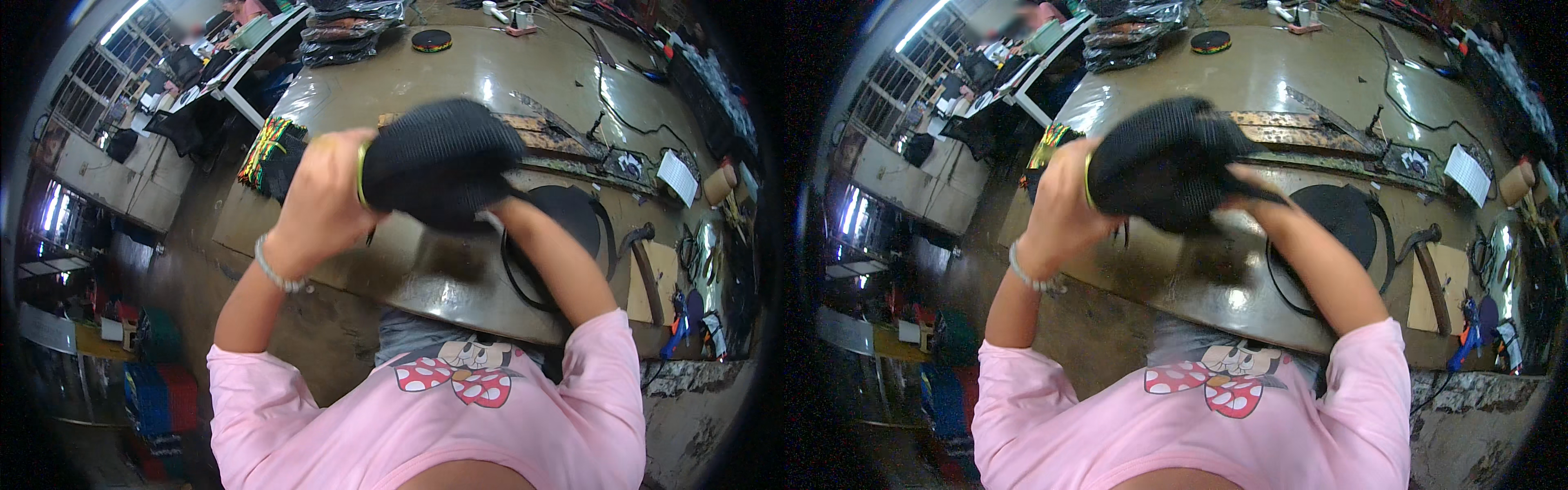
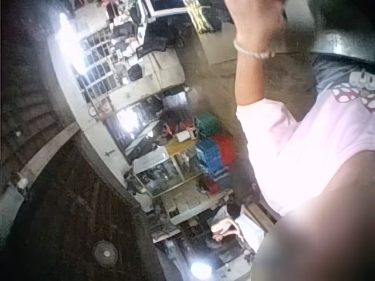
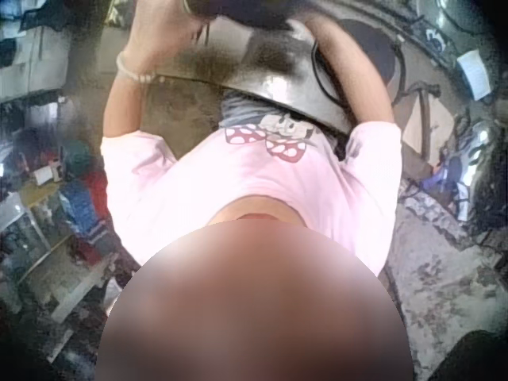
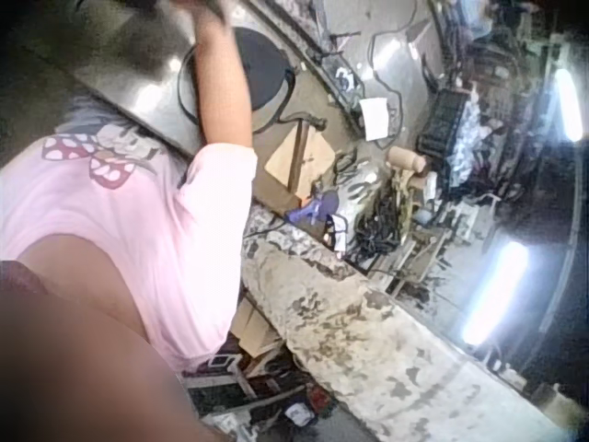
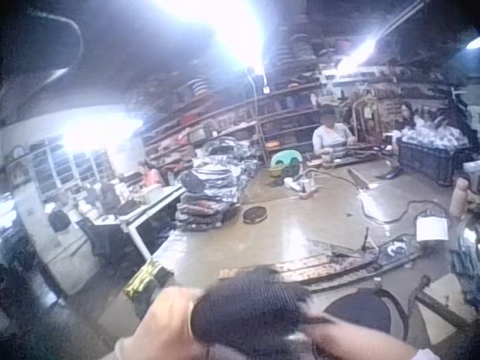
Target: The person aligns and stacks black fabric strips on a wooden jig, then gathers them and ties the bundle with a yellow elastic band. The person places the tied bundle on the table.
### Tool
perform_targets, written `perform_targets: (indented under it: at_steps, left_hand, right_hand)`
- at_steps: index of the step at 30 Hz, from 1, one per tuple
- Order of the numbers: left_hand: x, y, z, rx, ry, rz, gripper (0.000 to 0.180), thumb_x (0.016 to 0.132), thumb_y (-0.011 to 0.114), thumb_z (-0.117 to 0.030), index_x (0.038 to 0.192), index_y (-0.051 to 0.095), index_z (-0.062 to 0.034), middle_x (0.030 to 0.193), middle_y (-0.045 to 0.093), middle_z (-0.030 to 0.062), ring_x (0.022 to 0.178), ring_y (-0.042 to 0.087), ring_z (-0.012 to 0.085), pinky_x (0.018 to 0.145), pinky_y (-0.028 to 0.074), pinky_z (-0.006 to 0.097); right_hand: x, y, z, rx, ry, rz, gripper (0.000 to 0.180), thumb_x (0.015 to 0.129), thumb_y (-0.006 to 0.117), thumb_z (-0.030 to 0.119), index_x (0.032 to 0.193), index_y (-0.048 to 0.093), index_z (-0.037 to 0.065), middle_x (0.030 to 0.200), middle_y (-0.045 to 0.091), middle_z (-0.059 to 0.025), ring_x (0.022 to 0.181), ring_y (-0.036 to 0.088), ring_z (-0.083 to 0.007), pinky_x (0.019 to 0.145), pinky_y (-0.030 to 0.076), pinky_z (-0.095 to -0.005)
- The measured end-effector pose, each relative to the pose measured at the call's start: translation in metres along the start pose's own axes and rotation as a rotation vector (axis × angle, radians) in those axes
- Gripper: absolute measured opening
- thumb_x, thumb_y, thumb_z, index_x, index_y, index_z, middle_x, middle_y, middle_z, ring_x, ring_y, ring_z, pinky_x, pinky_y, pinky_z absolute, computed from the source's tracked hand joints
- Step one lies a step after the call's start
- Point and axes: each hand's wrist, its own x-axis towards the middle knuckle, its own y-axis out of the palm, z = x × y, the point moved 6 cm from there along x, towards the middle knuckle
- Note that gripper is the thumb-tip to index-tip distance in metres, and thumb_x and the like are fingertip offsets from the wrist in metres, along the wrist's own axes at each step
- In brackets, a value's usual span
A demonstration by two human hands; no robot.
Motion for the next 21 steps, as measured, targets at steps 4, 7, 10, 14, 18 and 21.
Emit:
perform_targets:
  at_steps: [4, 7, 10, 14, 18, 21]
  left_hand:
    - [0.001, 0.049, 0.077, -0.172, -0.346, 0.122, 0.052, 0.053, 0.074, -0.013, 0.096, 0.050, 0.0031, 0.086, 0.059, 0.0244, 0.084, 0.057, 0.0397, 0.074, 0.047, 0.041]
    - [-0.016, 0.098, 0.114, -0.111, -0.472, 0.220, 0.043, 0.053, 0.073, -0.014, 0.085, 0.050, 0.0048, 0.082, 0.058, 0.0274, 0.082, 0.057, 0.0423, 0.072, 0.047, 0.044]
    - [-0.037, 0.129, 0.122, -0.072, -0.381, 0.261, 0.042, 0.055, 0.073, -0.015, 0.084, 0.049, 0.0049, 0.080, 0.057, 0.0268, 0.084, 0.056, 0.0423, 0.074, 0.045, 0.045]
    - [-0.042, 0.153, 0.118, -0.009, -0.313, 0.225, 0.034, 0.062, 0.068, -0.014, 0.084, 0.050, 0.0041, 0.079, 0.057, 0.0256, 0.083, 0.055, 0.0403, 0.072, 0.044, 0.045]
    - [-0.043, 0.163, 0.111, 0.123, -0.245, 0.251, 0.023, 0.060, 0.060, -0.007, 0.077, 0.048, 0.0027, 0.075, 0.058, 0.0224, 0.075, 0.058, 0.0377, 0.073, 0.044, 0.042]
    - [-0.046, 0.162, 0.108, 0.129, -0.210, 0.233, 0.020, 0.059, 0.058, -0.004, 0.076, 0.047, 0.0016, 0.073, 0.057, 0.0206, 0.075, 0.056, 0.0367, 0.072, 0.043, 0.042]
  right_hand:
    - [-0.022, 0.058, -0.075, 0.645, 0.635, -0.020, 0.025, 0.093, 0.047, 0.029, 0.105, 0.050, 0.008, 0.059, 0.024, 0.0066, 0.046, 0.020, -0.0034, 0.038, 0.018, -0.0197]
    - [-0.018, 0.072, -0.087, 0.471, 0.599, 0.011, 0.024, 0.095, 0.042, 0.028, 0.104, 0.052, 0.009, 0.057, 0.027, 0.0078, 0.048, 0.023, -0.0028, 0.041, 0.023, -0.0176]
    - [-0.004, 0.049, -0.072, -0.207, 0.231, -0.249, 0.023, 0.089, 0.047, 0.021, 0.088, 0.058, 0.000, 0.064, 0.057, -0.0089, 0.051, 0.052, -0.0188, 0.050, 0.043, -0.0336]
    - [-0.003, 0.063, -0.063, -0.603, 0.042, -0.024, 0.023, 0.086, 0.044, 0.014, 0.080, 0.058, -0.004, 0.081, 0.058, -0.0286, 0.079, 0.057, -0.0424, 0.072, 0.045, -0.0461]
    - [-0.010, 0.074, -0.050, -0.763, -0.040, -0.116, 0.019, 0.082, 0.046, 0.011, 0.077, 0.055, -0.005, 0.073, 0.058, -0.0278, 0.068, 0.058, -0.0430, 0.065, 0.047, -0.0481]
    - [-0.020, 0.090, -0.046, -0.929, 0.117, 0.009, 0.013, 0.077, 0.049, 0.009, 0.075, 0.053, -0.003, 0.068, 0.060, -0.0253, 0.064, 0.060, -0.0410, 0.061, 0.049, -0.0489]
